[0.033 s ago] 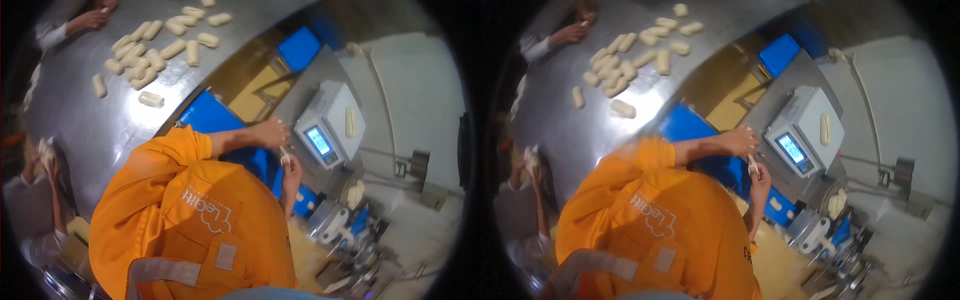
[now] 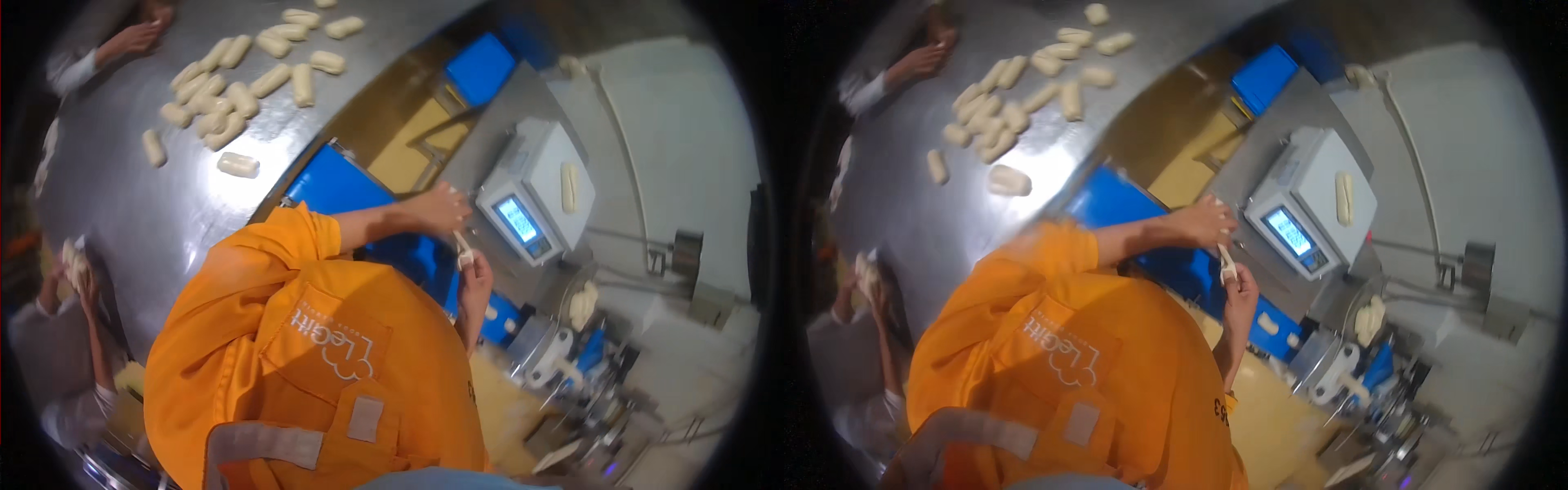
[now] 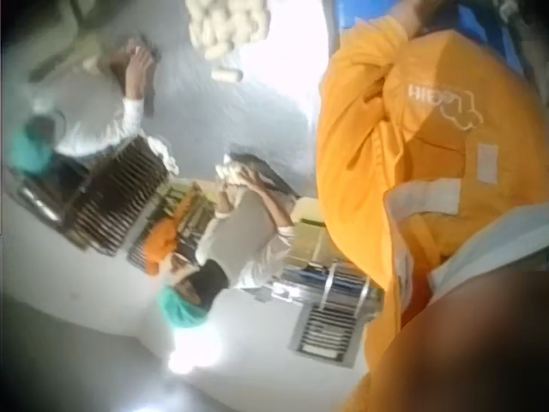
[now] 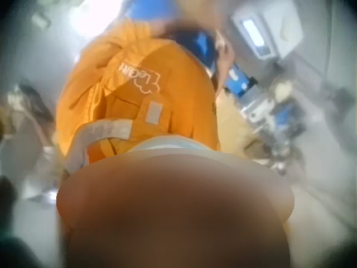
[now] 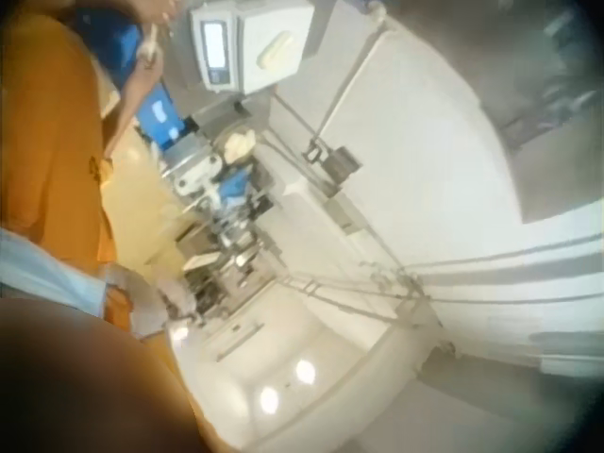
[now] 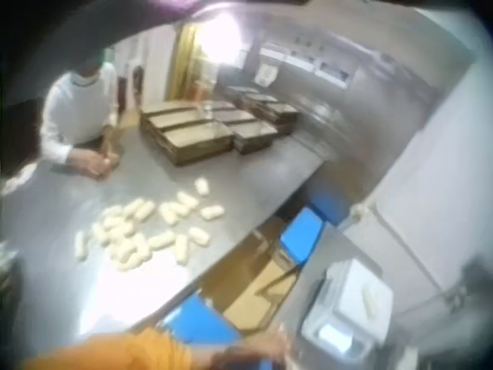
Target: The person repeatedly picks up small pieces of dough from a metal table, places them on a digital scale to check the weight, and then moves them to a blue conveyor belt. This process is performed continuously with rapid hand movements.
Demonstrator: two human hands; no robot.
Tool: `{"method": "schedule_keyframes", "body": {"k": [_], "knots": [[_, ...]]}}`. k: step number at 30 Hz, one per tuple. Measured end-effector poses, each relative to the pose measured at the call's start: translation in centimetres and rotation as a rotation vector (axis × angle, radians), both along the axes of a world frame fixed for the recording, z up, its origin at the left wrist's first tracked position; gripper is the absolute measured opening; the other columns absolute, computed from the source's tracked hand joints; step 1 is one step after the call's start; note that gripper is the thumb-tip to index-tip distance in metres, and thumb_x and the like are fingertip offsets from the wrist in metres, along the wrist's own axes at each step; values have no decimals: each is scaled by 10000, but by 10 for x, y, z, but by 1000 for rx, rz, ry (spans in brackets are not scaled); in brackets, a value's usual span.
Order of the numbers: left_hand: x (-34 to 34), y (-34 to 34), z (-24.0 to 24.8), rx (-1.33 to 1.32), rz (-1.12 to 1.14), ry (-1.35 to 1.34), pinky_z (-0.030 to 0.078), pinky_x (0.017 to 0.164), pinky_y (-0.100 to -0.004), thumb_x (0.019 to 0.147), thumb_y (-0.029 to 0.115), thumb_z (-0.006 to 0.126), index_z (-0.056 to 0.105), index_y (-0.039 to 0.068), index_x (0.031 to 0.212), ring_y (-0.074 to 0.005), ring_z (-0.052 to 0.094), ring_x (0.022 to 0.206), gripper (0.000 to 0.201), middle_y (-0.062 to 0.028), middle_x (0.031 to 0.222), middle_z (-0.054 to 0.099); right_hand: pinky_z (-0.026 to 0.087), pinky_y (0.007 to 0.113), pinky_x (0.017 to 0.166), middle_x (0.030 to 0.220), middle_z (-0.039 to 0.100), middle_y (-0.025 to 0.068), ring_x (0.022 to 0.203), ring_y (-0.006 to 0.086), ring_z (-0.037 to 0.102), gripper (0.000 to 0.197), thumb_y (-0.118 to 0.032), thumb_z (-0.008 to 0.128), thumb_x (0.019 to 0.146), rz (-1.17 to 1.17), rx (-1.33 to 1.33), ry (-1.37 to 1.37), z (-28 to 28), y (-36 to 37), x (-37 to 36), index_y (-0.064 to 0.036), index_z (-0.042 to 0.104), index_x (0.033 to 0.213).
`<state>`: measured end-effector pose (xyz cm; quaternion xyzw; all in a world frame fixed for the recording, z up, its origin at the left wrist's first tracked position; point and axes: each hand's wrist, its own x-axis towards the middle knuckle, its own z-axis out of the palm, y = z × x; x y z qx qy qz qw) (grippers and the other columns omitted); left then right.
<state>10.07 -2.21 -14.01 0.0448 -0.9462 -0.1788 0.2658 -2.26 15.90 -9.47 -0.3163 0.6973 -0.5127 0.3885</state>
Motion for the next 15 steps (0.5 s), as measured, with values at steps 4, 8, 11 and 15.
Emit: {"method": "schedule_keyframes", "body": {"k": [4, 8, 11, 15], "knots": [[-7, -2, 1, 73, -27, 71, 370, 821, -455, 758, 203, 636, 678, 194, 887, -236, 514, 1044, 136, -33, 1033, 558, 457, 240, 682, 929, 579, 48, 764, 129, 556, 377, -294, 700, 856, -84, -410, -245, 39, 32, -8, 12, 569, 1034], [-1, 6, 11, 243, -94, 125, 359, 947, -507, 710, 81, 638, 660, 135, 971, -316, 482, 1176, 268, -122, 1156, 551, 499, 256, 744, 988, 596, 57, 859, 145, 588, 525, -393, 665, 876, -220, -291, -38, 52, 57, -34, 14, 532, 1179], [35, -11, 34, 419, -158, 212, 353, 994, -487, 668, 50, 610, 599, 107, 1087, -347, 482, 1184, 424, -144, 1198, 551, 453, 241, 744, 1075, 581, 77, 883, 148, 560, 410, -260, 621, 918, -262, -349, -148, 62, 33, -10, 15, 509, 1202], [145, -67, 53, 338, 447, 133, 376, 1010, -418, 642, 75, 633, 523, 91, 1208, -318, 518, 1149, 577, -126, 1174, 588, 426, 206, 662, 982, 599, 87, 750, 106, 515, 291, -206, 633, 913, -113, -202, -120, 59, -3, 24, 4, 553, 1098]]}}
